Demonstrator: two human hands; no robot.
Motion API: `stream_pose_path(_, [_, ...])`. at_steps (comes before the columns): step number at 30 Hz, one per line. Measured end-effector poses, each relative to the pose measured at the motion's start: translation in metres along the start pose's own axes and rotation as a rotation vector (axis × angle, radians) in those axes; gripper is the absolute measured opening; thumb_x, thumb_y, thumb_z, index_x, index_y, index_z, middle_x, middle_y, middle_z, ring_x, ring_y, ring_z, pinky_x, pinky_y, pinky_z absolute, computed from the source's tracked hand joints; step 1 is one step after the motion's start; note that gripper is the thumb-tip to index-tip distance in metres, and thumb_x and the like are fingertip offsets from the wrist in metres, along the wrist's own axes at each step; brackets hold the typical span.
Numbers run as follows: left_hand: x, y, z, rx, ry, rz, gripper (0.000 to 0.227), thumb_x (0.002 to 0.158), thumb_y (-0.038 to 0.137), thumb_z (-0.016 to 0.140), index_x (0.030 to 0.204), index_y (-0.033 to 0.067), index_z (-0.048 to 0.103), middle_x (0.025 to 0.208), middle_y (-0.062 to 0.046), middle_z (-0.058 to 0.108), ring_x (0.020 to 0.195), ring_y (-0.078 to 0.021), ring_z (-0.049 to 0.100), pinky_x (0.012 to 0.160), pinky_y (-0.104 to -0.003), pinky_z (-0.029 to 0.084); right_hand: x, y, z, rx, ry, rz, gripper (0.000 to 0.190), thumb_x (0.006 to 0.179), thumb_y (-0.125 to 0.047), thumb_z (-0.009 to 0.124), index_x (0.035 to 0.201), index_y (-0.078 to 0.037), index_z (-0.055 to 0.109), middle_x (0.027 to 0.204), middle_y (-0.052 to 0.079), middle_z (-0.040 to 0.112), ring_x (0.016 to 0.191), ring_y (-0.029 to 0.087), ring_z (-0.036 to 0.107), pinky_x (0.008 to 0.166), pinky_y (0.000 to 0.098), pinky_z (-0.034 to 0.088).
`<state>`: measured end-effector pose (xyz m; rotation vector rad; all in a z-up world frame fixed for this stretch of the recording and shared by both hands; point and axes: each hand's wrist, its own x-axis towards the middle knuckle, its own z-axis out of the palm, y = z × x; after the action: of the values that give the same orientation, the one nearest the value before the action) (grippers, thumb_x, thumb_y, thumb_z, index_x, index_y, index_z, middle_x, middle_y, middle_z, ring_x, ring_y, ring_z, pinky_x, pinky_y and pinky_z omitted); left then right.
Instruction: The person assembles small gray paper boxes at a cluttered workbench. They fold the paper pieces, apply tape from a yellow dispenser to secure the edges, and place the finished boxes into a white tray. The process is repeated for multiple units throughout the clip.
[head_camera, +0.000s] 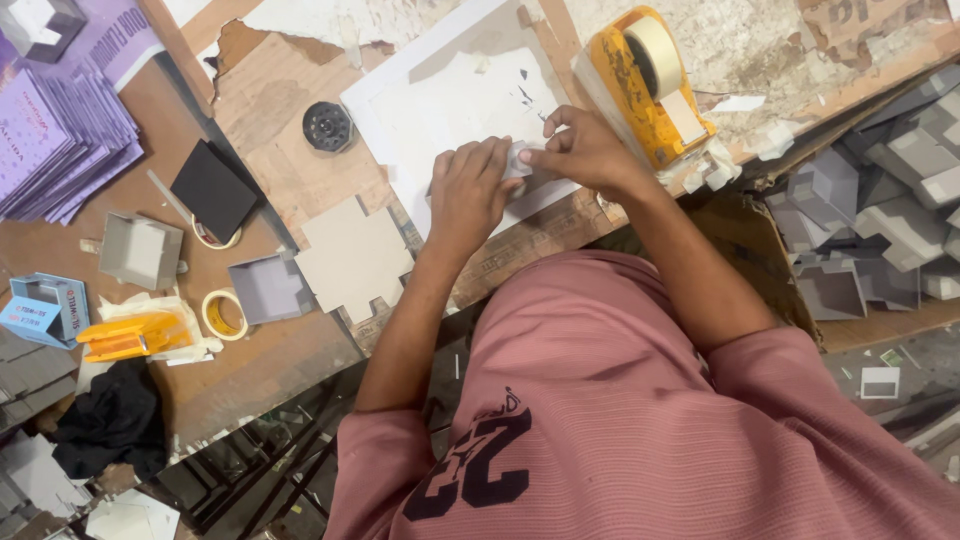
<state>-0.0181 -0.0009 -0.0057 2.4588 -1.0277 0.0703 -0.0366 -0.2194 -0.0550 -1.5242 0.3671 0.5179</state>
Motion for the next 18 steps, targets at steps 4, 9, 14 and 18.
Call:
stream_pose_path(4, [0.000,-0.001,0.001,0.008,0.013,0.017,0.050,0.094,0.031,0.073,0.135,0.0042,0.061,0.125,-0.008,0.064,0.114,-0.0250,0.061,0.096,-0.041,0.038,0.000,-0.002,0.002,0.021,-0.050,-0.053,0.043,0.085,-0.015,0.088,0.110,0.001,0.057,0.081,0.004,0.064,0.070,0.010,0.061,0.055,0.0224,0.048])
stream_pose_path(9, [-0.001,-0.001,0.002,0.007,0.021,0.012,0.051,0.094,0.031,0.073,0.135,0.0034,0.060,0.125,-0.008,0.064,0.112,-0.0253,0.060,0.095,-0.042,0.038,-0.002,-0.009,-0.012,-0.017,-0.099,-0.053,0.042,0.084,-0.014,0.084,0.114,-0.004,0.056,0.081,0.002,0.067,0.073,0.008,0.063,0.058,0.0214,0.049])
stream_pose_path(14, [0.001,-0.001,0.002,0.024,0.019,0.014,0.050,0.094,0.031,0.072,0.134,0.0037,0.060,0.125,-0.007,0.064,0.112,-0.0244,0.060,0.094,-0.042,0.038,0.001,0.000,-0.007,0.193,-0.040,0.001,0.030,0.090,-0.011,0.077,0.109,-0.005,0.054,0.074,0.002,0.071,0.070,0.009,0.068,0.063,0.0226,0.055])
stream_pose_path(18, [0.000,-0.001,0.000,0.027,0.003,0.004,0.049,0.095,0.031,0.072,0.134,0.0041,0.060,0.124,-0.007,0.064,0.112,-0.0241,0.060,0.094,-0.042,0.038,0.016,0.023,0.005,0.318,-0.059,-0.041,0.026,0.094,-0.008,0.081,0.105,-0.004,0.057,0.073,-0.001,0.063,0.068,0.008,0.059,0.060,0.0236,0.048])
